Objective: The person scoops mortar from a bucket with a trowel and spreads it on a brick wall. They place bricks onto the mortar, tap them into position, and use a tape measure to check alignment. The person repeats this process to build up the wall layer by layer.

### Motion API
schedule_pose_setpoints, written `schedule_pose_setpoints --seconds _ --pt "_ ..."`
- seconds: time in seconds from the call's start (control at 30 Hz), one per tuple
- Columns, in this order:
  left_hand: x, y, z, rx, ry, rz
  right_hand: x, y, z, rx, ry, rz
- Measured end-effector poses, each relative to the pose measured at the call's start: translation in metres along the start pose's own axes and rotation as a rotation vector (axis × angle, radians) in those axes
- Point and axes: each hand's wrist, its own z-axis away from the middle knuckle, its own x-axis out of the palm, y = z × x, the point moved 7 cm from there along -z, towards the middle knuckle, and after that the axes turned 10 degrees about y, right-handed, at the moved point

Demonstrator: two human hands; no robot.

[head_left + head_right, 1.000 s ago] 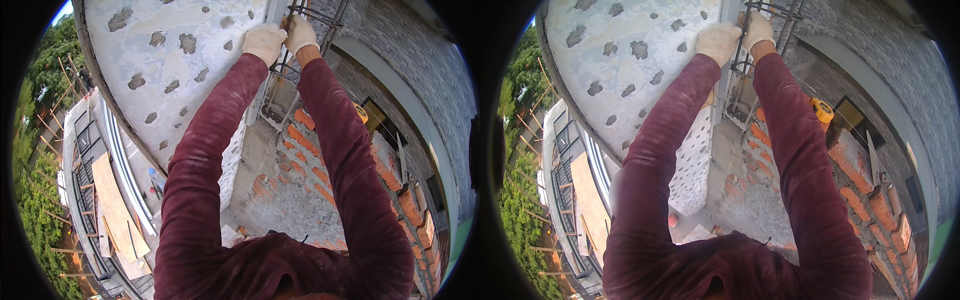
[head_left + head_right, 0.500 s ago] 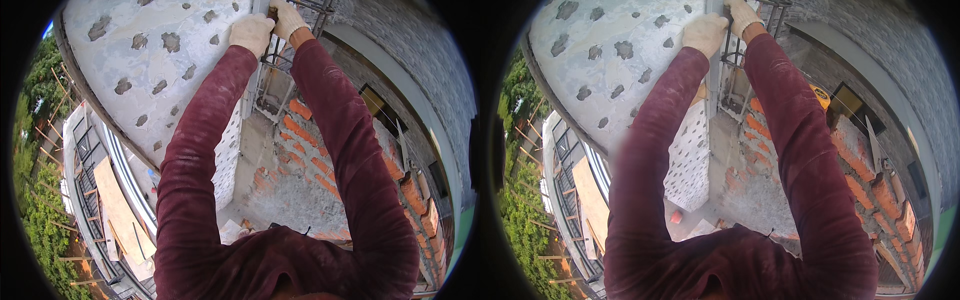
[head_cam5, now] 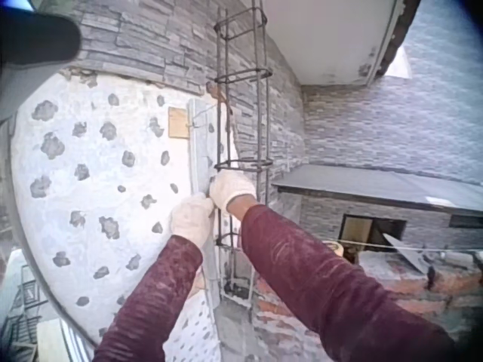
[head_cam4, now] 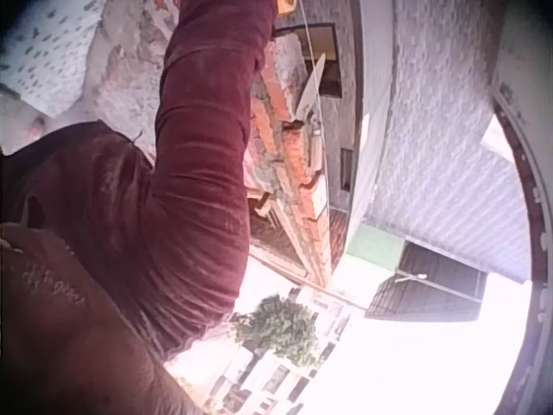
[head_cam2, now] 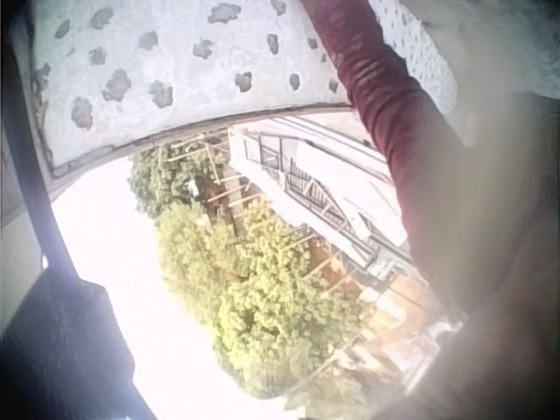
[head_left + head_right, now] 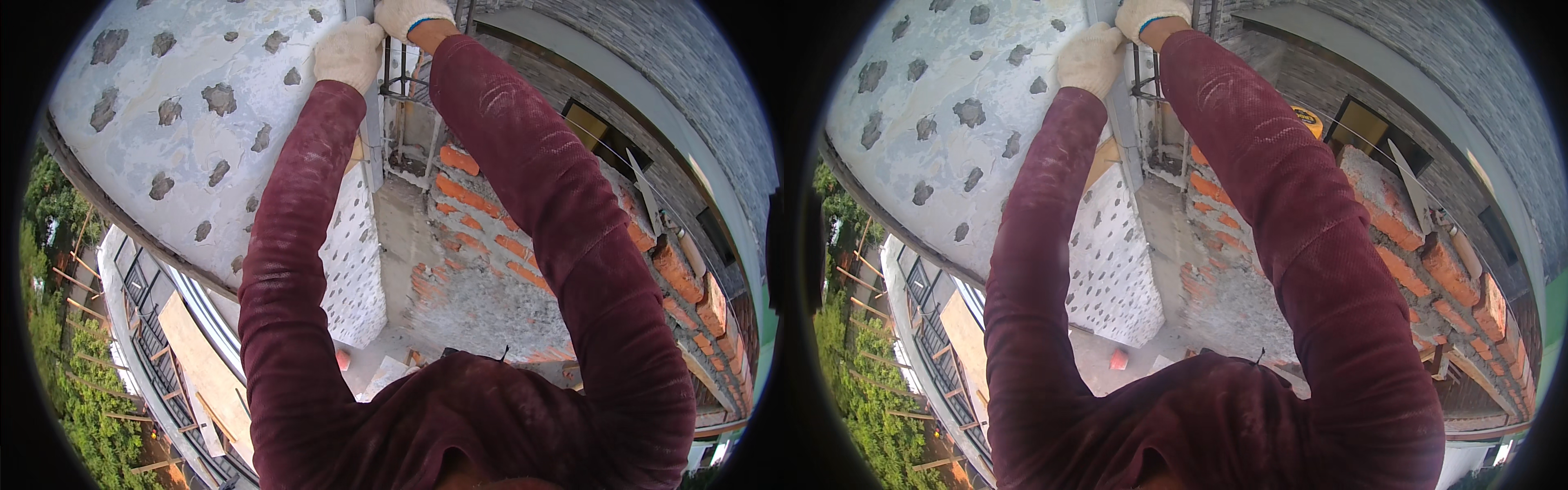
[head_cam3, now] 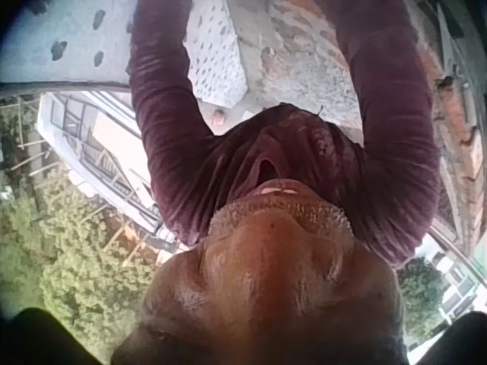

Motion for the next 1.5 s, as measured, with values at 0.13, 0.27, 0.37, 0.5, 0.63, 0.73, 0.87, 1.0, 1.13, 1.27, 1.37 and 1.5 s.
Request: schedule_pose_setpoints --seconds 0.13,0.27,0.37,0.5,0.63,0.73,0.87,1.0,1.13,1.27,1.37,1.5 --pt "0.012 -0.006 -0.002 -0.015 0.013 0.009 0.021 0.015 -0.001 -0.065 0.028 -0.066" --pt "-0.004 0.009 -0.006 -0.079 0.022 0.068 0.054 0.039 0.003 0.107 -0.454 -0.191" --pt "0.003 0.008 -0.003 -0.078 0.077 0.077 0.066 0.033 -0.007 -0.250 -0.107 0.144" --pt "-0.010 -0.006 0.008 -0.084 0.038 0.036 -0.036 -0.022 0.035 0.098 -0.492 -0.178" --pt "-0.012 0.006 0.009 -0.075 0.088 0.137 -0.125 -0.024 0.038 -1.390 -0.005 0.363" --pt "-0.023 0.012 0.010 -0.033 0.138 0.222 -0.184 0.041 0.046 -0.410 -0.696 0.038" --pt "-0.052 0.002 0.017 -0.063 0.156 0.163 -0.153 0.146 0.093 -0.451 -0.954 -0.134" --pt "-0.075 0.057 0.047 -0.240 0.178 0.470 -0.130 0.203 0.129 -0.303 -1.023 -0.024" --pt "-0.087 0.103 0.093 -0.392 -0.054 0.832 -0.120 0.186 0.151 -0.288 -1.067 0.085" --pt "-0.084 0.132 0.135 -0.589 -0.245 1.112 -0.124 0.171 0.158 -0.215 -1.040 0.054" --pt "-0.088 0.150 0.151 -0.799 -0.303 1.375 -0.135 0.195 0.135 0.148 -0.863 -0.281" --pt "-0.098 0.176 0.149 -1.029 -0.314 1.746 -0.215 0.184 0.097 0.535 -0.423 -0.944"
